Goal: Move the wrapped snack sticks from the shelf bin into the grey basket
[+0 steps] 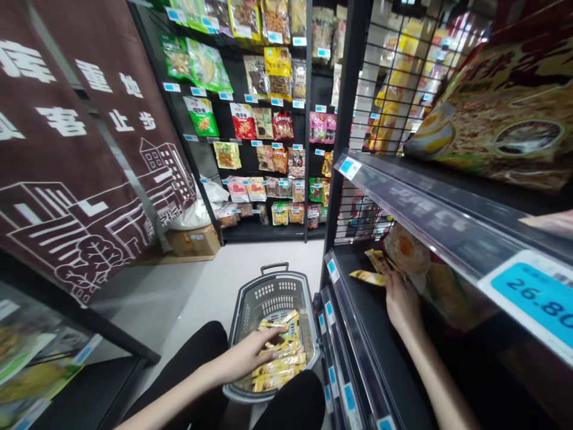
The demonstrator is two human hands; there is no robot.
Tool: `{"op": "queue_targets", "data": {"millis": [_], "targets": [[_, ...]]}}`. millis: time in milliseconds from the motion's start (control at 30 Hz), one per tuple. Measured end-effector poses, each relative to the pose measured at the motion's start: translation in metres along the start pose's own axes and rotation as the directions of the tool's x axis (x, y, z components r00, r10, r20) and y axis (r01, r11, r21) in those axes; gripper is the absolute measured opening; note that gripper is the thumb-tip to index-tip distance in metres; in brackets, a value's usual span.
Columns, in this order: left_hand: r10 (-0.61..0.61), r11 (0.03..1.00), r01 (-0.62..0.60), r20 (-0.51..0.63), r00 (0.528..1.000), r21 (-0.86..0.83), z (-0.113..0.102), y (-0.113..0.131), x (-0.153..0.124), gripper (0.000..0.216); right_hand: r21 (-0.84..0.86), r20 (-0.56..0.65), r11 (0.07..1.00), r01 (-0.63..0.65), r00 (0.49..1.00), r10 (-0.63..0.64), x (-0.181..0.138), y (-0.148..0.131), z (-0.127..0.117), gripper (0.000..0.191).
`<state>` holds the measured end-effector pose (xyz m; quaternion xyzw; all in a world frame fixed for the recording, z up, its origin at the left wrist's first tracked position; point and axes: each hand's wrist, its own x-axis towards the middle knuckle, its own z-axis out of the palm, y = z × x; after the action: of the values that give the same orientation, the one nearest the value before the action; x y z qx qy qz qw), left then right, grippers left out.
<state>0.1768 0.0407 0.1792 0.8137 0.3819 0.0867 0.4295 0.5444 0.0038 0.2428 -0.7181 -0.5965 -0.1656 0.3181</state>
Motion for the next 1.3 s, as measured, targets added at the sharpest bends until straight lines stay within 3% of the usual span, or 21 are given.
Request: {"op": "queue_targets", "data": {"millis": [67,167,300,367,433,533,633,700,800,900,1000,1167,1300], "targets": [[0.095,0.995,-0.097,-0.087,0.992,-0.016,-0.005,0.028,0.000,0.050,0.214,0.031,0.973,-0.090,0.996,0.085,0.002,-0.019,-0.019,0.035],[0.217,0.976,-0.210,-0.265,0.940,0.054,-0.010,0.060,0.002,0.062,0.517,0.165,0.819,-0.248,0.968,0.189,-0.003,-0.055,-0.047,0.035],[0.399,0.917,-0.364,-0.331,0.855,0.165,-0.011,0.087,-0.001,0.074,0.802,0.416,0.381,-0.459,0.888,0.196,-0.016,-0.096,-0.067,0.038],[0.461,0.887,-0.439,-0.323,0.826,0.144,-0.011,0.099,-0.006,0.059,0.804,0.537,0.181,-0.566,0.822,0.190,-0.020,-0.108,-0.070,0.040],[0.449,0.887,-0.459,-0.337,0.827,0.053,-0.012,0.109,-0.015,0.040,0.776,0.604,0.082,-0.625,0.774,0.190,-0.022,-0.113,-0.071,0.042],[0.248,0.886,-0.335,-0.285,0.926,-0.319,-0.014,0.121,-0.027,0.029,0.748,0.627,0.150,-0.647,0.762,0.161,-0.021,-0.113,-0.072,0.046],[0.046,0.678,-0.115,-0.114,0.992,-0.726,-0.018,0.125,-0.036,0.032,0.730,0.631,0.327,-0.601,0.776,0.017,-0.020,-0.112,-0.077,0.050],[-0.012,0.561,-0.041,-0.057,0.998,-0.827,-0.022,0.124,-0.040,0.034,0.729,0.630,0.419,-0.541,0.769,-0.104,-0.021,-0.113,-0.081,0.043],[-0.037,0.532,-0.001,-0.024,0.999,-0.847,-0.028,0.120,-0.045,0.035,0.722,0.613,0.505,-0.473,0.776,-0.150,-0.024,-0.117,-0.084,0.035],[-0.025,0.549,0.036,0.027,0.999,-0.835,-0.034,0.117,-0.051,0.035,0.717,0.642,0.471,-0.514,0.749,-0.161,-0.025,-0.118,-0.084,0.034],[-0.014,0.583,0.094,0.105,0.994,-0.807,-0.042,0.114,-0.058,0.033,0.682,0.721,0.415,-0.603,0.650,-0.241,-0.025,-0.116,-0.084,0.028],[-0.070,0.729,0.199,0.219,0.973,-0.655,-0.061,0.113,-0.068,0.031,0.550,0.835,0.398,-0.734,0.467,-0.291,-0.031,-0.117,-0.081,0.023],[-0.093,0.796,0.230,0.263,0.960,-0.560,-0.072,0.113,-0.070,0.029,0.470,0.875,0.348,-0.811,0.376,-0.304,-0.037,-0.124,-0.080,0.026]]}}
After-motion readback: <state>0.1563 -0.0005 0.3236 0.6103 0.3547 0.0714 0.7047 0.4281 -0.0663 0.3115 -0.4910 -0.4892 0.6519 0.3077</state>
